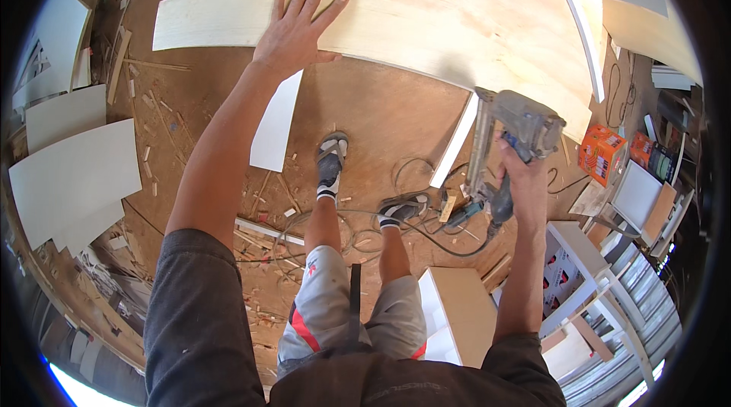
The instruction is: The person assembles pieces of wood to build a structure by positioning a wooden board against a corner and securing it using pneumatic nail guns.
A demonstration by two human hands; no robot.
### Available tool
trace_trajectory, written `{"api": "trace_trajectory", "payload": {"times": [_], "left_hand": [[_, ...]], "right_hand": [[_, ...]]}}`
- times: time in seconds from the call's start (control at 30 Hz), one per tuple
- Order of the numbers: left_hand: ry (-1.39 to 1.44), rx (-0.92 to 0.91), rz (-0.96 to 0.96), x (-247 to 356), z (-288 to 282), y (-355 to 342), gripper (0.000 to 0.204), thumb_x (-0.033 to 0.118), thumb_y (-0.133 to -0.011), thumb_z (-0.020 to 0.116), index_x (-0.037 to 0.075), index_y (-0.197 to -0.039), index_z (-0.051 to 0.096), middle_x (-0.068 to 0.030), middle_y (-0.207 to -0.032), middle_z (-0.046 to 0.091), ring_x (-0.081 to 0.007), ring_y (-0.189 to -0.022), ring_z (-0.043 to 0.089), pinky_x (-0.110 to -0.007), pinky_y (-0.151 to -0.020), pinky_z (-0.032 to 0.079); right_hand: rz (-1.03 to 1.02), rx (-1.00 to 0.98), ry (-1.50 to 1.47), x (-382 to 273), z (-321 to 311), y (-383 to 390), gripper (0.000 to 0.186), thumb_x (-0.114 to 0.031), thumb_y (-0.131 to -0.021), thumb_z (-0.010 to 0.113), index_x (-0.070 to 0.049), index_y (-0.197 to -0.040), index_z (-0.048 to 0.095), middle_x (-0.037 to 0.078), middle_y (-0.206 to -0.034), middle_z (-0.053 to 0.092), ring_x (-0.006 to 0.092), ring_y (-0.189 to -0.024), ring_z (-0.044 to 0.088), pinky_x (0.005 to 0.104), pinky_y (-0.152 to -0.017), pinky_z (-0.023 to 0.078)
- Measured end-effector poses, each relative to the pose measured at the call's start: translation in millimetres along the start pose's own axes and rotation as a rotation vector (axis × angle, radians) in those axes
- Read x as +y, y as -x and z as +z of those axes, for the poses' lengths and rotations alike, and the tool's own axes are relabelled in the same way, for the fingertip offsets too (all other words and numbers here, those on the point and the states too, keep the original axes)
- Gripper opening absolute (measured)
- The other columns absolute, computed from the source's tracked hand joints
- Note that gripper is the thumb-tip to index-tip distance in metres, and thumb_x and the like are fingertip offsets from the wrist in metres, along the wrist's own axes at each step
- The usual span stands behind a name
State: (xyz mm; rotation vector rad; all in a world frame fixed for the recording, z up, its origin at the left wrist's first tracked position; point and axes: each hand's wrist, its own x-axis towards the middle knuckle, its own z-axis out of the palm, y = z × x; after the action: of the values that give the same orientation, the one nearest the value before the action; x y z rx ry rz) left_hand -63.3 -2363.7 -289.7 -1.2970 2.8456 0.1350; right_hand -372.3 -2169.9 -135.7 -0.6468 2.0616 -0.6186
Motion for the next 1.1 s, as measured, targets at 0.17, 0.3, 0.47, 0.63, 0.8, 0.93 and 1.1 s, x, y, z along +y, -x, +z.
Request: {"api": "trace_trajectory", "payload": {"times": [0.17, 0.3, 0.47, 0.63, 0.8, 0.93, 1.1], "left_hand": [[0.005, -0.030, -0.012, 3.0, -6.1, -4.9, 0.104, 0.052, -0.069, 0.078, 0.024, -0.153, 0.022, -0.0109, -0.155, 0.023, -0.0326, -0.144, 0.022, -0.058, -0.117, 0.019], [-0.012, -0.050, -0.007, -1.3, -6.9, -3.5, 0.104, 0.054, -0.069, 0.077, 0.024, -0.153, 0.022, -0.0114, -0.155, 0.023, -0.0322, -0.144, 0.021, -0.058, -0.117, 0.019], [-0.030, -0.058, -0.005, -1.0, -8.2, -6.3, 0.104, 0.055, -0.070, 0.076, 0.024, -0.152, 0.023, -0.0108, -0.155, 0.023, -0.0314, -0.144, 0.022, -0.058, -0.117, 0.020], [0.001, -0.052, -0.010, -2.4, -7.1, -5.1, 0.103, 0.054, -0.069, 0.077, 0.024, -0.152, 0.024, -0.0097, -0.155, 0.024, -0.0305, -0.144, 0.021, -0.058, -0.117, 0.019], [0.002, -0.057, -0.014, -1.6, -7.6, -6.5, 0.101, 0.053, -0.070, 0.077, 0.024, -0.152, 0.025, -0.0094, -0.155, 0.024, -0.0300, -0.145, 0.020, -0.058, -0.118, 0.019], [-0.017, -0.086, -0.029, -3.3, -6.6, -4.7, 0.101, 0.057, -0.073, 0.073, 0.027, -0.153, 0.021, -0.0078, -0.156, 0.023, -0.0279, -0.145, 0.018, -0.057, -0.118, 0.018], [-0.072, -0.142, -0.040, -3.0, -9.8, -6.7, 0.100, 0.060, -0.074, 0.070, 0.028, -0.154, 0.018, -0.0068, -0.156, 0.022, -0.0267, -0.146, 0.017, -0.056, -0.118, 0.018]], "right_hand": [[0.022, -0.140, -0.041, -21.4, 42.9, -1.8, 0.017, -0.015, -0.091, 0.064, -0.003, -0.103, 0.068, -0.003, -0.070, 0.056, 0.0065, -0.053, 0.046, 0.0246, -0.050, 0.037], [0.029, -0.179, -0.009, -30.2, 60.0, -8.3, 0.018, -0.016, -0.091, 0.065, -0.003, -0.103, 0.068, -0.002, -0.069, 0.056, 0.0064, -0.054, 0.047, 0.0241, -0.051, 0.039], [0.057, -0.179, 0.047, -37.4, 55.3, -10.9, 0.019, -0.016, -0.091, 0.065, -0.002, -0.104, 0.067, -0.001, -0.070, 0.056, 0.0066, -0.054, 0.046, 0.0244, -0.051, 0.040], [0.061, -0.191, 0.059, -43.0, 55.4, -10.5, 0.019, -0.017, -0.090, 0.065, -0.002, -0.102, 0.066, -0.001, -0.069, 0.056, 0.0070, -0.055, 0.047, 0.0253, -0.051, 0.040], [0.013, -0.198, 0.048, -36.2, 50.6, -15.3, 0.023, -0.023, -0.089, 0.065, -0.002, -0.099, 0.066, 0.000, -0.068, 0.058, 0.0075, -0.055, 0.050, 0.0267, -0.053, 0.041], [0.058, -0.233, 0.152, -37.0, 48.5, -20.0, 0.022, -0.022, -0.089, 0.065, -0.001, -0.098, 0.065, 0.000, -0.068, 0.058, 0.0082, -0.056, 0.050, 0.0272, -0.053, 0.042], [0.005, -0.177, 0.141, -37.1, 49.3, -17.3, 0.015, -0.015, -0.091, 0.065, -0.001, -0.092, 0.063, -0.002, -0.068, 0.056, 0.0071, -0.055, 0.048, 0.0252, -0.051, 0.041]]}}
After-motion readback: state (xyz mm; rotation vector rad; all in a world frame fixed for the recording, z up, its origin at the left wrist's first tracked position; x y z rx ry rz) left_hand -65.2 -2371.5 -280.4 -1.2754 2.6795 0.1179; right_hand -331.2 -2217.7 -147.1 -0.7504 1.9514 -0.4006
